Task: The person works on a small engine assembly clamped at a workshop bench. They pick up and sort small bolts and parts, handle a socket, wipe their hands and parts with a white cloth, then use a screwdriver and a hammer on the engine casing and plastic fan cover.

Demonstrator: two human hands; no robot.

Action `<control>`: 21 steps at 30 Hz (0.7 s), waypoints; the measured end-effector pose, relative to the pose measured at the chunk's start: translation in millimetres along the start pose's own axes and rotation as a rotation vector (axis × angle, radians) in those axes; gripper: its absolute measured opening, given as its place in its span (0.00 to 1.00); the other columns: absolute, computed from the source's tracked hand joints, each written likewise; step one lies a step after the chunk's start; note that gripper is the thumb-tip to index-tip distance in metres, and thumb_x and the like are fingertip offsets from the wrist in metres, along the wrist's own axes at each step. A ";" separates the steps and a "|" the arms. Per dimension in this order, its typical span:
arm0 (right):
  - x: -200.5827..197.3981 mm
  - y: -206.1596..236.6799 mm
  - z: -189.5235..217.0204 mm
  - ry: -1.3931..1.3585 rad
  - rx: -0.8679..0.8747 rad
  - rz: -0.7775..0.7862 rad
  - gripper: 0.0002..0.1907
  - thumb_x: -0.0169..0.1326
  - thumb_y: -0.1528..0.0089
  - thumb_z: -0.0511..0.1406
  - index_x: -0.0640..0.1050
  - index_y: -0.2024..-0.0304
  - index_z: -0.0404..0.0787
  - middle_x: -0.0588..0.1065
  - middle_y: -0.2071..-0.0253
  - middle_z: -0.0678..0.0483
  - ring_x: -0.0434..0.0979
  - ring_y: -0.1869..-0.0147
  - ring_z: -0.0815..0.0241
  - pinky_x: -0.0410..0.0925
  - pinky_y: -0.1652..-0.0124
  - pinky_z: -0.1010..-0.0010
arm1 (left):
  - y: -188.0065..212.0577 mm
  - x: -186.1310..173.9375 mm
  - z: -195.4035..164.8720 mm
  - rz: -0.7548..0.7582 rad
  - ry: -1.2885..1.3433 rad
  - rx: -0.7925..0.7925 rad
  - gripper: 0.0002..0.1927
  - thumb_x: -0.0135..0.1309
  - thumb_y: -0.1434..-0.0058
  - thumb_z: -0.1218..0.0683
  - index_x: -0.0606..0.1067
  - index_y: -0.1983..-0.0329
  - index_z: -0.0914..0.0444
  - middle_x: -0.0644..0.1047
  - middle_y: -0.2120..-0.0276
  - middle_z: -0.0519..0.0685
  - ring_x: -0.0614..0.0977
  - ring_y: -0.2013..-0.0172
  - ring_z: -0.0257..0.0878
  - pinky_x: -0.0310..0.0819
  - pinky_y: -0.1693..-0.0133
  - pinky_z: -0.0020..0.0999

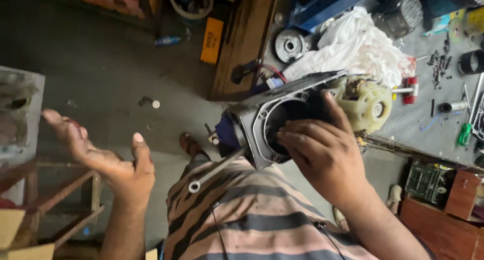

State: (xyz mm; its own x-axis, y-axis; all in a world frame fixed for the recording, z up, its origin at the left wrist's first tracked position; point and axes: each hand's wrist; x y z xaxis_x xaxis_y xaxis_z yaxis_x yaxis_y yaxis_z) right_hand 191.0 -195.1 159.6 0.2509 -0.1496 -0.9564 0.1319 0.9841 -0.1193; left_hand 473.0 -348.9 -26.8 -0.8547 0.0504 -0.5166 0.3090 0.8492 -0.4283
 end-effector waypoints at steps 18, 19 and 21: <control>-9.3 3.3 -4.2 0.049 -0.068 0.050 0.13 0.61 0.46 0.34 0.82 0.57 0.44 0.77 0.59 0.56 0.78 0.51 0.57 0.58 0.31 0.45 | -21.3 16.2 -22.2 0.061 0.153 0.032 0.41 0.54 0.28 0.60 0.43 0.21 0.61 0.41 0.19 0.56 0.46 0.21 0.46 0.42 0.25 0.38; -9.9 1.2 -3.3 0.056 -0.067 0.044 0.10 0.61 0.45 0.35 0.82 0.60 0.44 0.76 0.61 0.56 0.78 0.52 0.56 0.60 0.32 0.46 | -20.3 16.0 -22.0 0.060 0.153 0.025 0.41 0.53 0.28 0.60 0.43 0.21 0.61 0.41 0.19 0.56 0.46 0.21 0.46 0.42 0.24 0.38; -11.4 -2.6 -1.6 0.070 -0.055 0.031 0.06 0.62 0.42 0.37 0.80 0.64 0.43 0.75 0.64 0.55 0.77 0.55 0.55 0.62 0.33 0.48 | -18.4 15.9 -20.4 0.056 0.154 0.014 0.41 0.53 0.28 0.60 0.43 0.21 0.62 0.41 0.19 0.57 0.48 0.22 0.46 0.42 0.24 0.38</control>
State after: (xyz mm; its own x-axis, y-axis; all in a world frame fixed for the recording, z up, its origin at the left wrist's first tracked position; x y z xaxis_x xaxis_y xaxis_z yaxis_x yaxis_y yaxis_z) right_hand 186.3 -195.8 170.4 0.1861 -0.1141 -0.9759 0.0721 0.9921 -0.1023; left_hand 445.2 -353.0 -12.0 -0.8896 0.1783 -0.4206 0.3628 0.8352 -0.4134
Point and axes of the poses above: each hand's wrist, its own y-axis away from the middle knuckle, its own x-axis out of the palm, z = x × y
